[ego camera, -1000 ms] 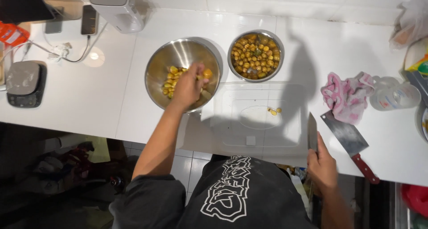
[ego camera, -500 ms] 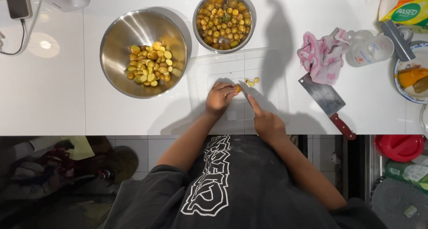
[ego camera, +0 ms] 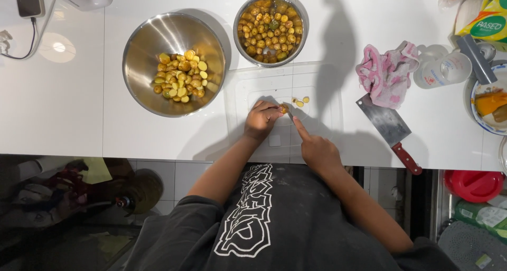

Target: Preparing ingredients for spring rolls by slicing small yellow vegetables on a cutting board and transferring them between metal bowls.

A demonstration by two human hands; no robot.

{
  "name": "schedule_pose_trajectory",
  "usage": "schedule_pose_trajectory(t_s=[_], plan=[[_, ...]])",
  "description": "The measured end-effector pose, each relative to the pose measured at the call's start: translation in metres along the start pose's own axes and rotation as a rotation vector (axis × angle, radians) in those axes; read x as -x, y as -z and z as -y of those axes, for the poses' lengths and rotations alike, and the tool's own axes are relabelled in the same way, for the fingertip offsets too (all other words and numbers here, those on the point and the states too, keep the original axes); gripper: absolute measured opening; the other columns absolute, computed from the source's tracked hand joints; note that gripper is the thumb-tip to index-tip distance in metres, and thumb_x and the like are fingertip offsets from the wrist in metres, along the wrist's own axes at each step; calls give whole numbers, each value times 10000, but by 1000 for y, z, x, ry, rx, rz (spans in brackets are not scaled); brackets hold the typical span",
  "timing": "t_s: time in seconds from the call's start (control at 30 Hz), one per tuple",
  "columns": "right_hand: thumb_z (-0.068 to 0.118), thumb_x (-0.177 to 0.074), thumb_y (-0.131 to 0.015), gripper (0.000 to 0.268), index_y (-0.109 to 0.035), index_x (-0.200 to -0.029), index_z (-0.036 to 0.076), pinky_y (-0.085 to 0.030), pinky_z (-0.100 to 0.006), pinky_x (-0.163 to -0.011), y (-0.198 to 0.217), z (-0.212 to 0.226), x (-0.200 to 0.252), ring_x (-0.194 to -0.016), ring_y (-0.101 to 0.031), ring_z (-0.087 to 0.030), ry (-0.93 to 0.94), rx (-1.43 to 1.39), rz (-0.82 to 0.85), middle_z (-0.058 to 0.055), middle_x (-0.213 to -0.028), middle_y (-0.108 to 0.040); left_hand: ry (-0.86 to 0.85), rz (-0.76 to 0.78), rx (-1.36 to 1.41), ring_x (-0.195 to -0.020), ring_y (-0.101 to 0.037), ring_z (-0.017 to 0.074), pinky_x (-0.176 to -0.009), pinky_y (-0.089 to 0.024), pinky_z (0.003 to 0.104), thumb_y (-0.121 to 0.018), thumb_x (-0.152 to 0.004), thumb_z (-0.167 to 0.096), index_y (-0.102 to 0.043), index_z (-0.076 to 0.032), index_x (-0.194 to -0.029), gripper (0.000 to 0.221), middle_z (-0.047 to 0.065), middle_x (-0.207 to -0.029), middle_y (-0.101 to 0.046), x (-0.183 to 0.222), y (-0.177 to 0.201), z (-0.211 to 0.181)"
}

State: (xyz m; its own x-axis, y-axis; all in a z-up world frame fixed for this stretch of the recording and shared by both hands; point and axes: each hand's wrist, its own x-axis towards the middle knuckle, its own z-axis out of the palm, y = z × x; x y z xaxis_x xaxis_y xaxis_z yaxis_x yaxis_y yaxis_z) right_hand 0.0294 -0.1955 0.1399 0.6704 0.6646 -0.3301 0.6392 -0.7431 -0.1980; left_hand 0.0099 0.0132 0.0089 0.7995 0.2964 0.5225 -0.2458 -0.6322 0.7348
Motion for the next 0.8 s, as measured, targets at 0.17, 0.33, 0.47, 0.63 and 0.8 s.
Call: schedule_pose_trajectory(t_s=[0.17, 0.33, 0.47, 0.63, 0.8], plan=[[36, -956, -429, 766, -198, -1661, 225, -552, -352, -550, 9, 4, -3, -503, -673, -270, 1, -88, 63, -124, -623, -682, -25, -13, -11, -759, -685, 250, -710, -573, 306, -799, -920, -236, -777, -160, -760, 178, 26, -832, -736, 0, -2, 2], [29, -971, -402, 771, -132, -1670, 210, -565, -405, -582, -7, 3, -13, -565, -699, -322, -2, -165, 100, -167, -690, -704, -57, 7, 0, -761, -682, 261, -706, -569, 321, -781, -932, -256, -766, -157, -771, 189, 28, -839, -734, 3, -4, 10], [28, -975, -394, 757, -142, -1665, 211, -563, -449, -576, -9, 3, -15, -599, -712, -375, -19, -207, 86, -213, -720, -710, -62, 24, -8, -780, -688, 284, -714, -578, 350, -801, -906, -254, -764, -131, -822, 154, 53, -854, -735, 1, -1, 9], [76, -983, -368, 692, -310, -1635, 302, -561, -446, -633, -12, -9, -8, -667, -717, -428, -54, -492, -16, -277, -844, -731, -78, 79, -72, -844, -679, 285, -801, -561, 360, -800, -892, -230, -734, -75, -1014, 207, 96, -913, -720, 1, -1, 6], [131, -988, -381, 690, -276, -1640, 333, -534, -549, -695, 30, -1, 13, -806, -714, -500, -149, -511, -9, -315, -950, -732, -111, 230, -313, -964, -639, 308, -947, -495, 411, -859, -777, -297, -656, -11, -1297, 627, 173, -1057, -665, -19, 12, -31]])
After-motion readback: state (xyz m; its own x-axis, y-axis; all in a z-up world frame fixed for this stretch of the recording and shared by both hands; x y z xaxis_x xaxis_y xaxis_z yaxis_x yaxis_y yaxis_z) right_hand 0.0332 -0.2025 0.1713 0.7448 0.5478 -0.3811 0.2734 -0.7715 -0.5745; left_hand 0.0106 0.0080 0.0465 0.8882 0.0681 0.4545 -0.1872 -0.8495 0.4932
